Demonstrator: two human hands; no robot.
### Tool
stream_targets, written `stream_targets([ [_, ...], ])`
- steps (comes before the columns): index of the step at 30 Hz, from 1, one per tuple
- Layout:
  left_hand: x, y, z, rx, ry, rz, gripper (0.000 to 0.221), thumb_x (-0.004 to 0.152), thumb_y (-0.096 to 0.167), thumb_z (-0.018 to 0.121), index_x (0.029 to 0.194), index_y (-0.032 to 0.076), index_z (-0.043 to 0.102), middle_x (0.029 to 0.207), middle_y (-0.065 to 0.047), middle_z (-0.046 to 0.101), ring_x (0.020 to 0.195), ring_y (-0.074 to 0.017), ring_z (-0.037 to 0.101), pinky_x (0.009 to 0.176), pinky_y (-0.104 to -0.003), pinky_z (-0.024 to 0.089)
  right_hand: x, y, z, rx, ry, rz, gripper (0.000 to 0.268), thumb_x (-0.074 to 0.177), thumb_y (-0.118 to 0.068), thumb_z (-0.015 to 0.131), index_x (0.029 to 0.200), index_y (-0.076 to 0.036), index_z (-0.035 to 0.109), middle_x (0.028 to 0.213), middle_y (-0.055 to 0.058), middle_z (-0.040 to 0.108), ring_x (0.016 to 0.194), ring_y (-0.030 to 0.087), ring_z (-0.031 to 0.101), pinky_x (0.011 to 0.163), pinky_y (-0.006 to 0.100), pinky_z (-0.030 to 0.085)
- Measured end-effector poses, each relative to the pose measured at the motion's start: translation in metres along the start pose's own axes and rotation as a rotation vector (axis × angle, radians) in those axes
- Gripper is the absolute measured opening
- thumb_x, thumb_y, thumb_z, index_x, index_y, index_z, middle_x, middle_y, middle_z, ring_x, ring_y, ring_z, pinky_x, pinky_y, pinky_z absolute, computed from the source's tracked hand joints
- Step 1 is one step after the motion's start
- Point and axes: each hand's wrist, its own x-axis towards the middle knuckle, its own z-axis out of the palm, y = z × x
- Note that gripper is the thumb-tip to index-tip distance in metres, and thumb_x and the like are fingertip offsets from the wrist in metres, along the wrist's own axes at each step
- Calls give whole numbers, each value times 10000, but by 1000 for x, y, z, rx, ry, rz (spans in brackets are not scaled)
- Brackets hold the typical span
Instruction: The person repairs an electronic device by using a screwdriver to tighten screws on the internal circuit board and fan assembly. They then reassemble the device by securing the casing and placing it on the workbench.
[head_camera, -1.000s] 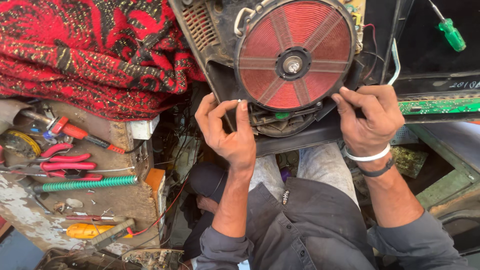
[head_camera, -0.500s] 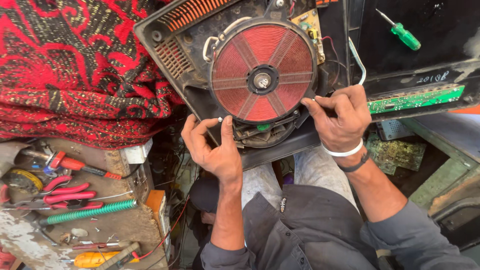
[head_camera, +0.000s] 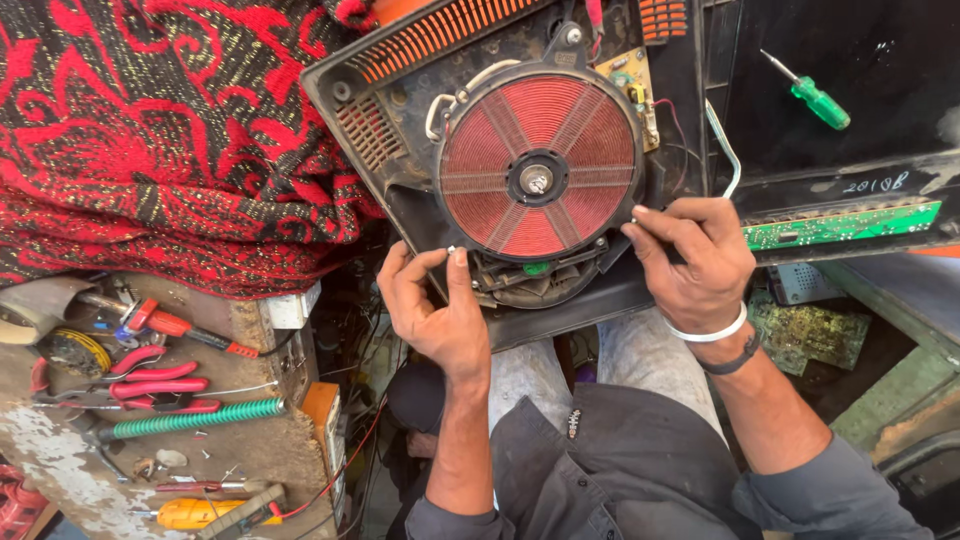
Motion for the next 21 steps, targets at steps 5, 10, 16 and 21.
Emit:
stream_targets([
  [5, -9, -1, 4, 99, 55, 100, 116, 955, 30, 770, 1046, 21, 699, 1400, -150, 504, 1307, -286, 539, 1108, -412, 477, 7, -10, 3, -17, 19, 95, 255, 902, -58, 930, 951, 14, 690, 958, 111, 579, 747, 202, 587, 616, 325, 474],
  [10, -6, 10, 3, 336, 60, 189, 120, 940, -8, 748, 1056, 21, 742, 1503, -195, 477, 1430, -368, 423, 1226, -477, 332, 20, -9, -32, -43, 41, 41, 224, 907, -63, 882, 983, -10, 678, 998, 79, 588, 767, 219, 584, 647, 344, 477],
  [16, 22, 19, -11, 172, 9, 237, 160, 979, -42, 659, 1114, 9, 728, 1460, -192, 487, 1428, -362, 483, 1248, -489, 384, 53, 52, -80, -279, 105, 166, 422, 919, -9, 828, 1275, 31, 605, 1254, 211, 501, 1063, 289, 555, 888, 382, 500],
  [21, 123, 16, -37, 324, 149, 664, 217, 1075, -22, 677, 1291, -17, 655, 1300, -143, 646, 1255, -296, 584, 974, -407, 536, 42, 98, -86, -379, -17, 127, 280, 978, -9, 808, 1159, -17, 594, 1085, 156, 586, 960, 269, 610, 849, 373, 523],
])
